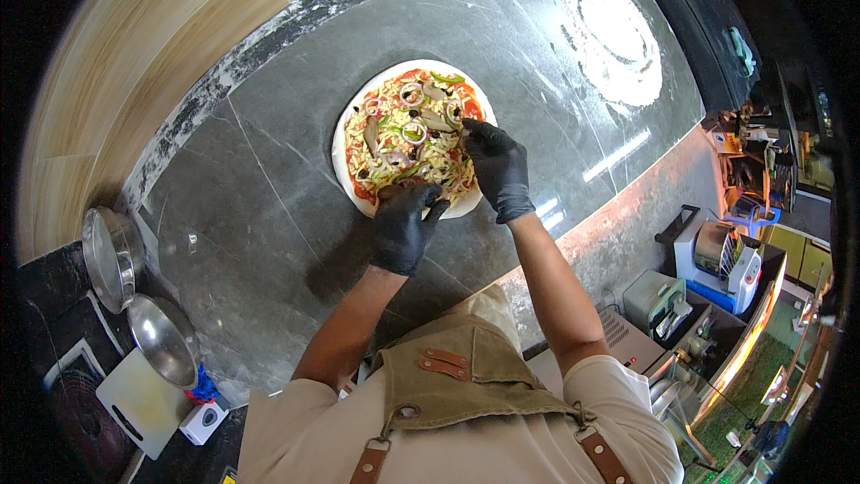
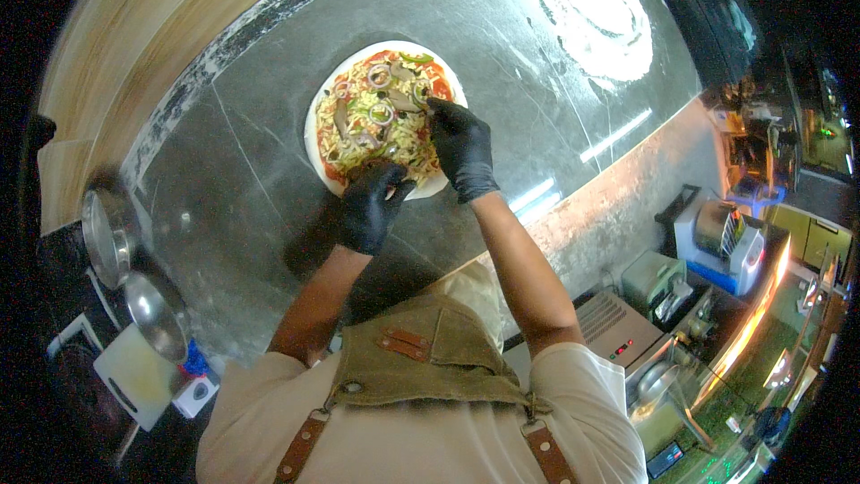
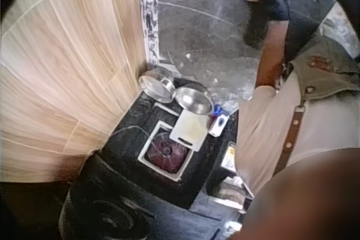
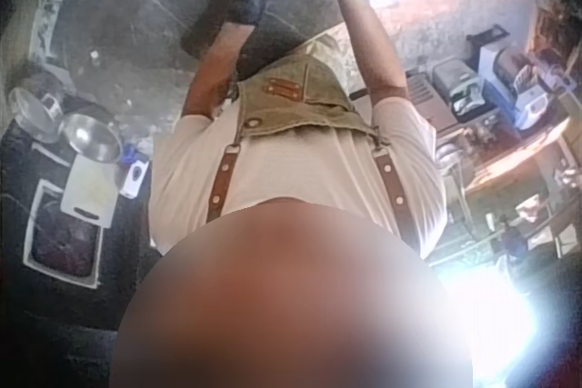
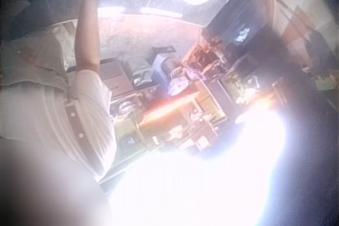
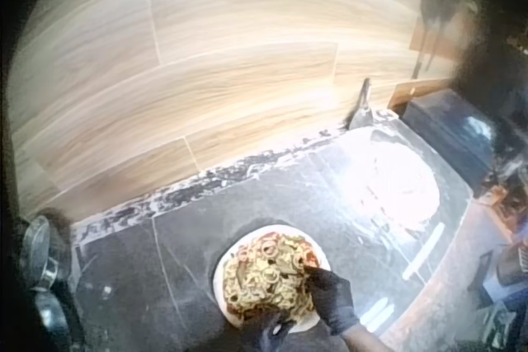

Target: The person assembles a pizza by adding toppings including cheese, green peppers, onions, mushrooms, ham, and pepperoni to a dough base with sauce. They repeatedly reach into ingredient containers and place items on the pizza, finishing by picking up a pizza peel.

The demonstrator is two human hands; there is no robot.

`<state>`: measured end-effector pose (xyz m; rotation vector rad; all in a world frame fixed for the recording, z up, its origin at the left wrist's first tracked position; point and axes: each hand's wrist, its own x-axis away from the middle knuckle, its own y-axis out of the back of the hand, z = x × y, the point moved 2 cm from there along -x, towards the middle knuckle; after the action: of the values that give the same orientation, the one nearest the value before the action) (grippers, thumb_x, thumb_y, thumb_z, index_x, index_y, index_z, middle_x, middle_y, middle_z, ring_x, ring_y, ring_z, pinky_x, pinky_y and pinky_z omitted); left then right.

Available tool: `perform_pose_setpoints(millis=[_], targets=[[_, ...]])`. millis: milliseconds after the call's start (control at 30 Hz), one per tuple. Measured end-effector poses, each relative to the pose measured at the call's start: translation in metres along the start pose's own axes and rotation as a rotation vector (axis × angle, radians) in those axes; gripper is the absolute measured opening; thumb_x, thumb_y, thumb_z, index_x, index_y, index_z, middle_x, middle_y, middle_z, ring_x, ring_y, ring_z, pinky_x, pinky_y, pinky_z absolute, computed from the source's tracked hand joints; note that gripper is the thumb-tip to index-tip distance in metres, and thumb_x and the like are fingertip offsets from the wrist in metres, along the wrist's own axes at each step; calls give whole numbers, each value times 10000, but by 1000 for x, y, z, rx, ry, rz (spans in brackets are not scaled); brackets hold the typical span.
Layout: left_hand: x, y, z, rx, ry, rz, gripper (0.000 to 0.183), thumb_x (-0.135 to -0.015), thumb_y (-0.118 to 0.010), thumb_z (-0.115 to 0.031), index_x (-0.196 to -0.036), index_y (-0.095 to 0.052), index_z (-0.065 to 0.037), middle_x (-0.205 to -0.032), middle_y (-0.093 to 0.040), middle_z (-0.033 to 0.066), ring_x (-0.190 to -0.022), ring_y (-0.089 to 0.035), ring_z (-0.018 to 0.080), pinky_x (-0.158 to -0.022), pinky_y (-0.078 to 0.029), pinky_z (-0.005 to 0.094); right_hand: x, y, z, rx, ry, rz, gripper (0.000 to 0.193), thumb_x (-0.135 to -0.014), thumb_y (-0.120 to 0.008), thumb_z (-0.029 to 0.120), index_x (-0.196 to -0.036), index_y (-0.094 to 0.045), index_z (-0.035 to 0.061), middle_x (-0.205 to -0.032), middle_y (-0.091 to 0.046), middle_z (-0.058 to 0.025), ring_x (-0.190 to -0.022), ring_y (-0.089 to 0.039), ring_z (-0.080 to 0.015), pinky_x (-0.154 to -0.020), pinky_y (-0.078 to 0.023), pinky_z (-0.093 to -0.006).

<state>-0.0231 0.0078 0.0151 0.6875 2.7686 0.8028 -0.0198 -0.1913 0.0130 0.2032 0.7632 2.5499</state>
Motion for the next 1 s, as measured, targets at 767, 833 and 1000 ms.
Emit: perform_pose_setpoints(millis=[767,833,1000], targets=[[-11,59,6,10,-23,-146,162,-901,-760,-136,-1041,-706,-75,-941,-695,108,-863,-675,289,-757,-529,413,-80,-75,54,0,157,228,324,-1037,-594,227,-1305,-691,73,-1244,-728,-154,-1117,-705,-208,-1005,-513,-332],[-9,62,6,-9,-24,-140,166,-901,-757,-133,-1047,-706,-75,-944,-696,108,-869,-677,292,-765,-531,417,-71,-65,58,-7,204,158,283,-1014,-618,191,-1246,-724,68,-1179,-754,-142,-1041,-736,-215,-961,-540,-327],[-11,50,18,9,-139,-112,263,-913,-725,-97,-1173,-692,-66,-1109,-708,162,-1042,-684,337,-909,-538,422,-18,-41,48,-122,378,-96,213,-962,-655,76,-1143,-762,46,-1093,-776,-135,-966,-751,-196,-889,-574,-320]])
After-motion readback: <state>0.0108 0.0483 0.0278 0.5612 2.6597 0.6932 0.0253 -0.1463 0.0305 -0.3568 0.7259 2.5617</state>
